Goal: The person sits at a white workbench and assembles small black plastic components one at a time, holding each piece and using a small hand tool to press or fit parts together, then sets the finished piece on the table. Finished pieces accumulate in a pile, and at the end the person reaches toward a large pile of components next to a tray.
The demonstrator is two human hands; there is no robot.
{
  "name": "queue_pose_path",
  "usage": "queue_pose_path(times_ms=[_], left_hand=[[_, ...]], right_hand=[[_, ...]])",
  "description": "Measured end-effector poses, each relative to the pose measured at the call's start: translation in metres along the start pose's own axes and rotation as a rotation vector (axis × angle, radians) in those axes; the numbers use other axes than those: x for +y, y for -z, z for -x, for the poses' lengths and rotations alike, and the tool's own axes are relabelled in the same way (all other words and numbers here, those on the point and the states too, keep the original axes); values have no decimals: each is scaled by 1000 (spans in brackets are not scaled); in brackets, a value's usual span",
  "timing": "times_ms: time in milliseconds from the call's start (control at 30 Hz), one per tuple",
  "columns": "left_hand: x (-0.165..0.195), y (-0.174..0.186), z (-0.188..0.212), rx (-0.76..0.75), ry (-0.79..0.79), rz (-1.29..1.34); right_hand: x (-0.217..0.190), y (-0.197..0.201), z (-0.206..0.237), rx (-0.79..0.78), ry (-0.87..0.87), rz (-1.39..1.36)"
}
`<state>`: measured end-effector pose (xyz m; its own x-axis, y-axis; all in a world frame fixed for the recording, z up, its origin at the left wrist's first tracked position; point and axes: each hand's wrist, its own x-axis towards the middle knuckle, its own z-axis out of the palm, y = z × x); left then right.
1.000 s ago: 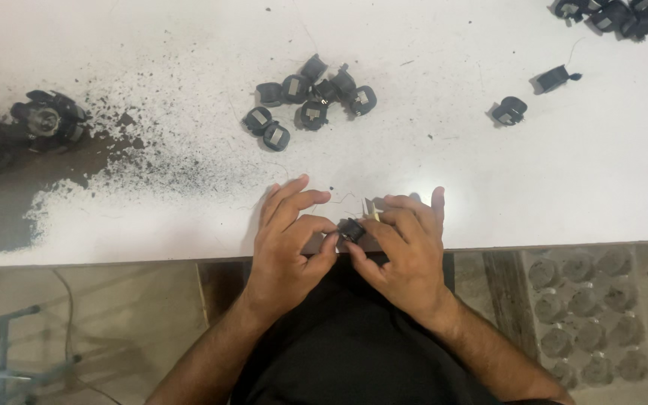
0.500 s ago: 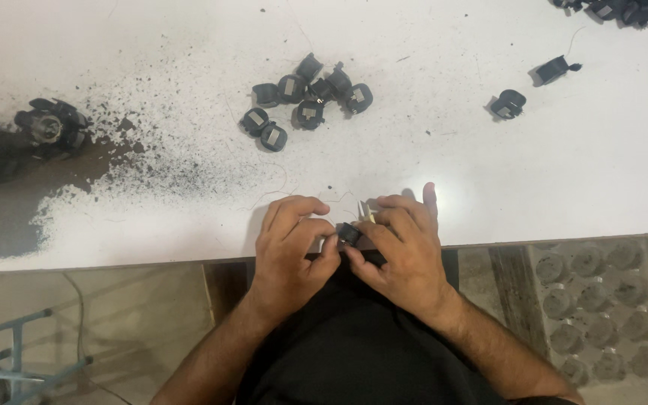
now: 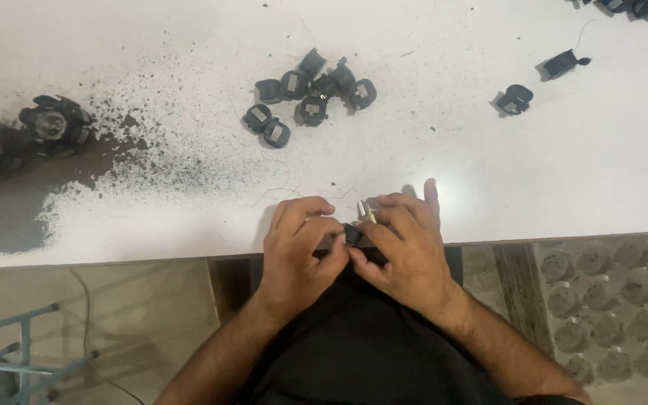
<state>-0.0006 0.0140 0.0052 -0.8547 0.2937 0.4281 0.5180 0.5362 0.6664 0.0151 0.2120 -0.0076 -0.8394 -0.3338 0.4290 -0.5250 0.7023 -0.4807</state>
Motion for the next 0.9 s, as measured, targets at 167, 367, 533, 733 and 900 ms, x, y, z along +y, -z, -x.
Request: queue_pose_path(times_ms=[167, 367, 533, 733, 900], left_hand=[[6, 8, 1, 17, 100, 26], [10, 10, 1, -38, 244, 48], [10, 4, 6, -34, 257, 143], [7, -3, 11, -42, 228, 175], [5, -6, 17, -2, 222, 171]], right_hand=[[-3, 3, 0, 17, -38, -6], [-4, 5, 5, 91, -27, 14], [-11, -7, 25, 222, 64, -258], [-11, -21, 31, 174, 48, -250], [-11, -20, 32, 178, 52, -228]])
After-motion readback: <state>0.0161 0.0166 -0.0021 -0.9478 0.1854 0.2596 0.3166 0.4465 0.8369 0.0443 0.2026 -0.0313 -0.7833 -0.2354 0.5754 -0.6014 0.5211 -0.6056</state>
